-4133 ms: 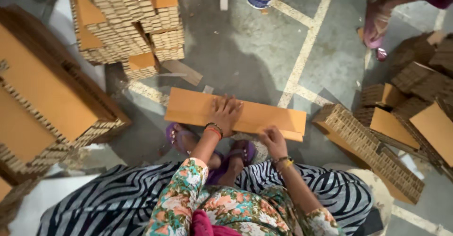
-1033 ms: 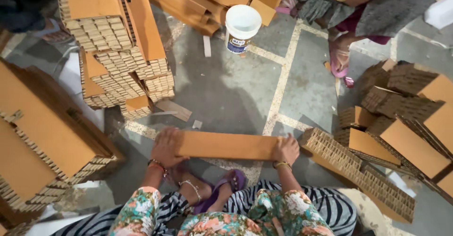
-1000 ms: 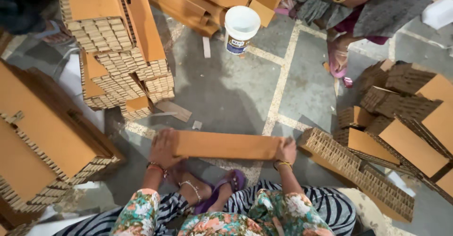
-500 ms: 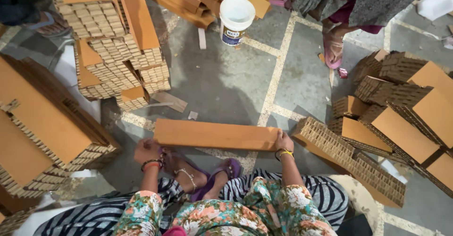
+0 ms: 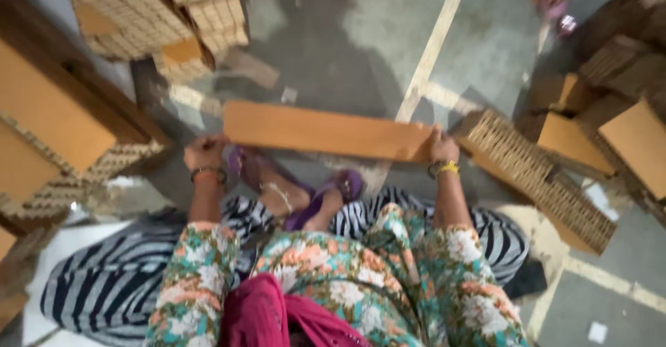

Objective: The person sits on the floor and folds a flat orange cardboard piece into a box shape. They press the flaps and edges to secure the folds, then place the assembled box on the floor and pick up another piece to repeat the process.

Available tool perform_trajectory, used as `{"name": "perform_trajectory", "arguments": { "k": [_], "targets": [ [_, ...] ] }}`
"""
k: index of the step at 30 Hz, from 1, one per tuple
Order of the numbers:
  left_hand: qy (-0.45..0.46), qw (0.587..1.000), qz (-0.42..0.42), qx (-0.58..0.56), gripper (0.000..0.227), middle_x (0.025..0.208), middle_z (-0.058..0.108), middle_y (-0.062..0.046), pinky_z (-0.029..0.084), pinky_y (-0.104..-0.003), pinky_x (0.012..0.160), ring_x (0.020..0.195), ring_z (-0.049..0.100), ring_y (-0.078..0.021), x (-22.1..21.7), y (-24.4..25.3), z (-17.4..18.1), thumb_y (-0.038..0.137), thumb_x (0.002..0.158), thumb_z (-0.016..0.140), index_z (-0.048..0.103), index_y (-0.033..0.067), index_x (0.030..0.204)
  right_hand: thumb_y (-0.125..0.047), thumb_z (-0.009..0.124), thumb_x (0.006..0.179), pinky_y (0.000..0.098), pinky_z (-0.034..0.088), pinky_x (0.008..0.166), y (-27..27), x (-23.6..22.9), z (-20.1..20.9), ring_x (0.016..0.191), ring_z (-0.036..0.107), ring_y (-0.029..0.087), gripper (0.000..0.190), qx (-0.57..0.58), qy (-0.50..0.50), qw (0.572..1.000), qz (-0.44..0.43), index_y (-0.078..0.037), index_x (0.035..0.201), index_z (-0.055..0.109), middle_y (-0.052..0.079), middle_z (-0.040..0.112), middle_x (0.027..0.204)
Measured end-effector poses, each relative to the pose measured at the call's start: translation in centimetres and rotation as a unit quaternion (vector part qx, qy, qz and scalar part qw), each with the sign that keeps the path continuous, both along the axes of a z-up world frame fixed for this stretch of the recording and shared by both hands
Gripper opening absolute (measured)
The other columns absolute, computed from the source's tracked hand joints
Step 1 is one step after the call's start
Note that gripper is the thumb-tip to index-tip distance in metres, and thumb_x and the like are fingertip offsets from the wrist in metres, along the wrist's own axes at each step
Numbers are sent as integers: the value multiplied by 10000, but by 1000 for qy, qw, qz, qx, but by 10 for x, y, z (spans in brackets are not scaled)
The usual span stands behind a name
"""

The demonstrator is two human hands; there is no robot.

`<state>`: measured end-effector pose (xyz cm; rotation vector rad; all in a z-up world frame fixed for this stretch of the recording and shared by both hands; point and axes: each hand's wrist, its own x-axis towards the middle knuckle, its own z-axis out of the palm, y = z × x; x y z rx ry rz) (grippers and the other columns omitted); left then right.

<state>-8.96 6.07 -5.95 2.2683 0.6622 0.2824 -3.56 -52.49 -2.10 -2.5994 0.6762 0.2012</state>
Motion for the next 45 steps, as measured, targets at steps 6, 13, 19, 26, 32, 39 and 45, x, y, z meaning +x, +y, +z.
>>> {"name": "perform_trajectory", "arguments": {
  "k": [6, 13, 19, 26, 32, 39, 45],
  "targets": [
    [40, 991, 33, -121, 130, 813, 773, -27, 545, -275, 666, 695, 665, -76, -9, 1, -5, 119, 822, 867, 828, 87, 942, -714, 333, 1001, 495, 482, 969, -19, -3, -17, 1152, 621, 490, 795, 75, 16, 996, -53, -37, 1191, 703, 319, 683, 1126],
    [18, 991, 23, -130, 146, 824, 779, -15, 560, -258, 683, 703, 682, -62, -7, -2, 0, 121, 817, 881, 815, 93, 943, -734, 361, 948, 461, 490, 915, -32, -3, -28, 1067, 673, 406, 801, 138, 3, 989, -55, -45, 1165, 709, 239, 722, 1070],
    [14, 998, 13, -61, 191, 822, 785, -49, 584, -288, 703, 707, 735, -110, -10, 7, -21, 191, 792, 907, 835, 114, 951, -757, 357, 980, 461, 505, 869, -25, -3, -22, 979, 685, 368, 838, 118, 23, 989, -88, -19, 1102, 736, 208, 728, 989],
    [21, 999, 9, -33, 186, 807, 780, -71, 587, -310, 689, 703, 749, -152, -12, 5, -23, 212, 789, 916, 839, 114, 928, -820, 371, 952, 427, 515, 756, -31, -3, -30, 869, 675, 272, 878, 149, -17, 987, -58, -42, 1128, 739, 137, 724, 935],
    [1, 999, 15, -45, 196, 811, 784, -63, 599, -304, 697, 710, 760, -153, -9, -6, 0, 194, 776, 909, 831, 112, 935, -818, 474, 967, 369, 441, 616, -40, -10, -45, 755, 547, 182, 870, 246, -22, 962, -121, -4, 1123, 740, 49, 641, 853],
    [8, 1000, 14, -16, 175, 780, 776, -66, 603, -326, 677, 698, 756, -174, -8, -1, -18, 209, 771, 906, 837, 136, 913, -744, 359, 1054, 457, 489, 739, -33, -10, -45, 837, 630, 306, 812, 66, -72, 995, 9, -29, 1160, 728, 141, 705, 947],
    [2, 1000, -15, 5, 237, 914, 782, -108, 597, -396, 784, 838, 762, -261, -6, 7, -42, 229, 803, 881, 802, 113, 993, -742, 279, 1010, 476, 479, 986, -2, -10, -46, 1121, 657, 390, 810, 41, -38, 978, -200, -123, 1215, 759, 200, 740, 1171]
  ]
}}
